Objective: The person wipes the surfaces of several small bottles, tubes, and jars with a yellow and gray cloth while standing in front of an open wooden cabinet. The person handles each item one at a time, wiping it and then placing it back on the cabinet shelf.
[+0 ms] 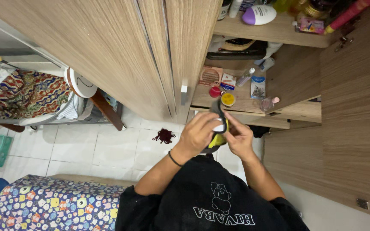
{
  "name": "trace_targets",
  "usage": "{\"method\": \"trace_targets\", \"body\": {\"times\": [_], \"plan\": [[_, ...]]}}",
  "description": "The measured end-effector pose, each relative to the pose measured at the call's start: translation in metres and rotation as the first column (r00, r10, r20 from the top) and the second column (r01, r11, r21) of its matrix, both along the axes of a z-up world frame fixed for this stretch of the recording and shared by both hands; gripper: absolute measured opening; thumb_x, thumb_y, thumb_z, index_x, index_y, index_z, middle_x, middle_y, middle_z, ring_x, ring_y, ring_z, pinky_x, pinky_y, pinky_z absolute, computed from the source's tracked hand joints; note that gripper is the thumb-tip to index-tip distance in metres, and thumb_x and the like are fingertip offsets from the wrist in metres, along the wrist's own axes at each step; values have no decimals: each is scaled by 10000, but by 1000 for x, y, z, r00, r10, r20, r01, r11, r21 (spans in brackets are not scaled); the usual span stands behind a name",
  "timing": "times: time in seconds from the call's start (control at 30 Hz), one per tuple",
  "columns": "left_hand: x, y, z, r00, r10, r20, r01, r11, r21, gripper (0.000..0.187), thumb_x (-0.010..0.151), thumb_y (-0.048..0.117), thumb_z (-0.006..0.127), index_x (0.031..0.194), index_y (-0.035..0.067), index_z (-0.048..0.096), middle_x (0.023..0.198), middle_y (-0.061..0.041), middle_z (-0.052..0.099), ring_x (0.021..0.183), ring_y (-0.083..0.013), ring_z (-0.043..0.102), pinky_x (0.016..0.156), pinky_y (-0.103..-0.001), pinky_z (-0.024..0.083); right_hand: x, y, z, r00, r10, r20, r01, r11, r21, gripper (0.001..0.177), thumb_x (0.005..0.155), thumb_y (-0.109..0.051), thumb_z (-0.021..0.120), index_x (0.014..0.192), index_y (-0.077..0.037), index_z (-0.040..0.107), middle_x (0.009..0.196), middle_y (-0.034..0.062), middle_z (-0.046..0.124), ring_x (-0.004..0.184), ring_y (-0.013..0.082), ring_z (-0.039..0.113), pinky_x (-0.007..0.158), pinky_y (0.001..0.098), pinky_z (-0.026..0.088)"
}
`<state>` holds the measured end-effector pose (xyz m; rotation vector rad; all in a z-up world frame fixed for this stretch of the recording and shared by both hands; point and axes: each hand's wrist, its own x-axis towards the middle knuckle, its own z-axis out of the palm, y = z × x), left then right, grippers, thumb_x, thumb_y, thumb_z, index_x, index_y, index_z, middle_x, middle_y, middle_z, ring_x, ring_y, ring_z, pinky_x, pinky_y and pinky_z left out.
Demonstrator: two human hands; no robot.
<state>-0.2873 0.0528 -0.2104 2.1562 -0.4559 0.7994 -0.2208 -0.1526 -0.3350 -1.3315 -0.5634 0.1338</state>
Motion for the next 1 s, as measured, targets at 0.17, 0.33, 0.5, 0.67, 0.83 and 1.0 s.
{"method": "trace_targets", "body": {"times": [0.17, 0.33, 0.5, 0.67, 0.83, 1.0], "plan": [[3, 6, 1, 983, -179, -45, 172, 977, -123, 508, 809, 24, 808, 1290, 22, 644, 1250, -152, 658, 1121, -330, 677, 985, -378, 558, 7, -8, 7, 950, -295, 99, 306, 944, -122, 262, 991, 21, 684, 1247, 61, 725, 1113, 141, 774, 976, 164, 706, 902, 291, 571], [8, 13, -10, 940, -316, -129, 245, 888, -390, 533, 822, 111, 880, 1303, 24, 666, 1288, -140, 656, 1167, -272, 682, 1010, -349, 560, 5, -6, 23, 931, -237, 279, 271, 959, -88, 226, 946, 42, 698, 1171, 54, 720, 1155, 200, 748, 1067, 248, 731, 976, 328, 572], [5, 7, -22, 864, -432, -258, 186, 750, -635, 613, 795, 119, 902, 1352, 37, 657, 1392, -146, 667, 1195, -263, 700, 1033, -355, 590, -5, 0, 49, 796, -154, 585, 282, 950, -135, 350, 859, 120, 624, 1194, 38, 684, 1221, 241, 707, 1148, 332, 721, 999, 399, 570], [3, 9, -26, 912, -327, -247, 143, 819, -556, 570, 769, 116, 904, 1293, 29, 696, 1307, -155, 712, 1165, -256, 723, 1009, -363, 587, 4, -3, 52, 660, -27, 751, 203, 969, -144, 323, 860, 171, 702, 1135, 2, 703, 1176, 182, 716, 1149, 353, 715, 993, 425, 590], [2, 10, -25, 961, -227, -158, 142, 896, -420, 553, 702, 168, 967, 1196, 52, 748, 1231, -128, 756, 1096, -243, 754, 950, -330, 593, 6, -4, 32, 939, -70, 336, 102, 992, -79, 318, 800, 145, 716, 1094, 23, 736, 1162, 186, 738, 1090, 278, 735, 982, 380, 579], [3, 7, -31, 940, -318, -120, 227, 849, -477, 582, 690, 174, 958, 1217, 64, 736, 1262, -122, 746, 1107, -254, 732, 975, -341, 568, -2, -14, 16, 982, -170, 87, 181, 974, -136, 239, 877, 104, 705, 1096, 20, 754, 1101, 146, 768, 1018, 198, 739, 938, 298, 581]]}}
